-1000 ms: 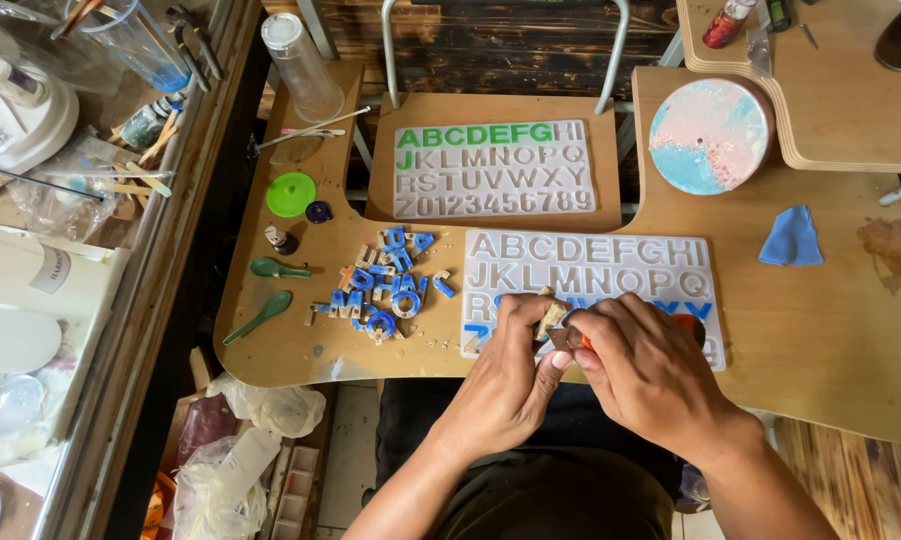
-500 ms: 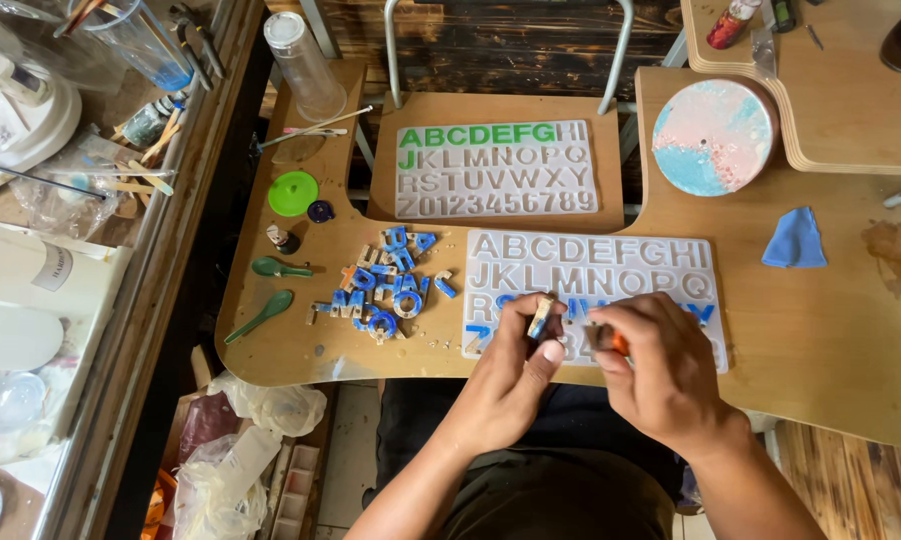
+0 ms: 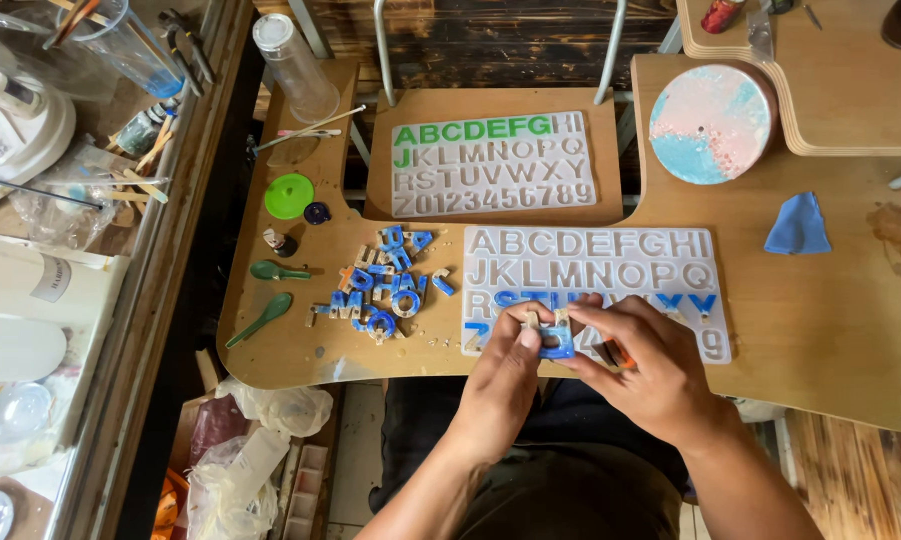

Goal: The person uses a utility knife to trim and shape a small blue clay letter 'D' held in the left hand. The person repeatedly rotates the letter and carefully scrapes away excess clay from the edges and inner curves. The finished letter is placed into a silicone mold tray alongside other blue letters.

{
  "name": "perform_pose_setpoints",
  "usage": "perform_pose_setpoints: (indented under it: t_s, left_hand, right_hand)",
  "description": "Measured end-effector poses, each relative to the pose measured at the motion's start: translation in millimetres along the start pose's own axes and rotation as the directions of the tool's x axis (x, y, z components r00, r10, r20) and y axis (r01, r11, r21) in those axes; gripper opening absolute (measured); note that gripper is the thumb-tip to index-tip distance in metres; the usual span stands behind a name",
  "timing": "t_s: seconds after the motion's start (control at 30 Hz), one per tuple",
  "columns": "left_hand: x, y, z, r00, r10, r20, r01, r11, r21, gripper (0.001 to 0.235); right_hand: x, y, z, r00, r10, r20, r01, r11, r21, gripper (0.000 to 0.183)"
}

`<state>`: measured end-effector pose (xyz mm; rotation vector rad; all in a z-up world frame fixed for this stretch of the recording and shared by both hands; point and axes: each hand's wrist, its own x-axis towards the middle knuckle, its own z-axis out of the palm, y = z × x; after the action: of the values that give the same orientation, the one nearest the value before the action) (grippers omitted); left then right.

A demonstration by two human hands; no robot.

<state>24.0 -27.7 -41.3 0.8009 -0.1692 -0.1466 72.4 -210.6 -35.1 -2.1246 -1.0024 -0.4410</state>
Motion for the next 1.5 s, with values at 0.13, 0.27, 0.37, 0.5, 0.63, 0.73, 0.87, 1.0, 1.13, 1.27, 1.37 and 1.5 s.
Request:
perform_pose_setpoints:
  t_s: [0.13,0.27,0.37,0.5,0.63,0.73,0.87,1.0,1.13,1.27,1.37,1.5]
  left_hand:
    - [-5.4,20.3,17.3,0.996,0.065,0.058,-0.074,0.982,0.172,0.021]
    - [-7.5,25.9,24.4,0.987,0.111,0.114,-0.122,0.988,0.094,0.017]
    - [-9.7,29.6,25.9,0.985,0.110,0.136,-0.130,0.980,0.149,0.016]
    - [-11.4,28.6,25.6,0.985,0.097,0.143,-0.120,0.979,0.164,0.015]
    - [-12.3,27.9,25.1,0.989,0.085,0.119,-0.108,0.974,0.200,0.012]
    - [-11.9,26.9,25.2,0.989,0.082,0.126,-0.110,0.967,0.228,0.019]
    - [-11.6,25.4,24.5,0.990,0.077,0.118,-0.103,0.968,0.229,0.014]
    - [-11.1,34.6,27.1,0.994,0.106,-0.017,-0.080,0.835,0.544,0.012]
    - [-9.3,39.1,25.1,0.989,0.109,-0.102,-0.025,0.792,0.610,0.016]
    - [-10.0,40.2,16.7,0.975,0.115,-0.188,0.072,0.639,0.765,0.017]
    - [-12.9,39.3,9.7,0.967,0.072,-0.244,0.168,0.537,0.827,0.018]
    - [-12.3,40.6,-8.1,0.983,-0.081,-0.163,0.169,0.746,0.645,0.019]
  right_hand:
    - [-1.7,-5.1,-4.4,0.999,0.010,-0.031,-0.008,0.998,0.058,0.042]
    - [3.9,-16.5,-9.6,0.996,-0.024,-0.090,0.039,0.984,0.174,0.024]
    - [7.9,-24.1,-12.8,0.994,-0.011,-0.107,0.037,0.971,0.237,0.016]
    - [8.8,-26.0,-14.2,0.994,0.047,-0.101,-0.024,0.976,0.217,0.004]
    - [-0.9,-22.8,-7.3,0.985,0.135,-0.110,-0.111,0.972,0.205,0.006]
    - [-3.7,-23.1,-3.0,0.971,0.206,-0.120,-0.159,0.936,0.314,0.008]
    - [-13.3,-19.7,3.4,0.956,0.278,-0.091,-0.240,0.922,0.304,0.021]
    - [-8.6,-24.4,4.5,0.959,0.256,-0.126,-0.220,0.945,0.244,0.019]
    - [-2.9,-28.0,2.4,0.973,0.205,-0.111,-0.165,0.943,0.291,0.020]
    - [-1.5,-28.6,-0.6,0.990,0.118,-0.082,-0.098,0.972,0.214,0.021]
    - [-2.8,-27.0,6.2,0.995,0.053,-0.083,-0.037,0.982,0.186,0.022]
    - [-12.6,-24.3,14.3,0.962,0.248,-0.112,-0.192,0.911,0.364,0.020]
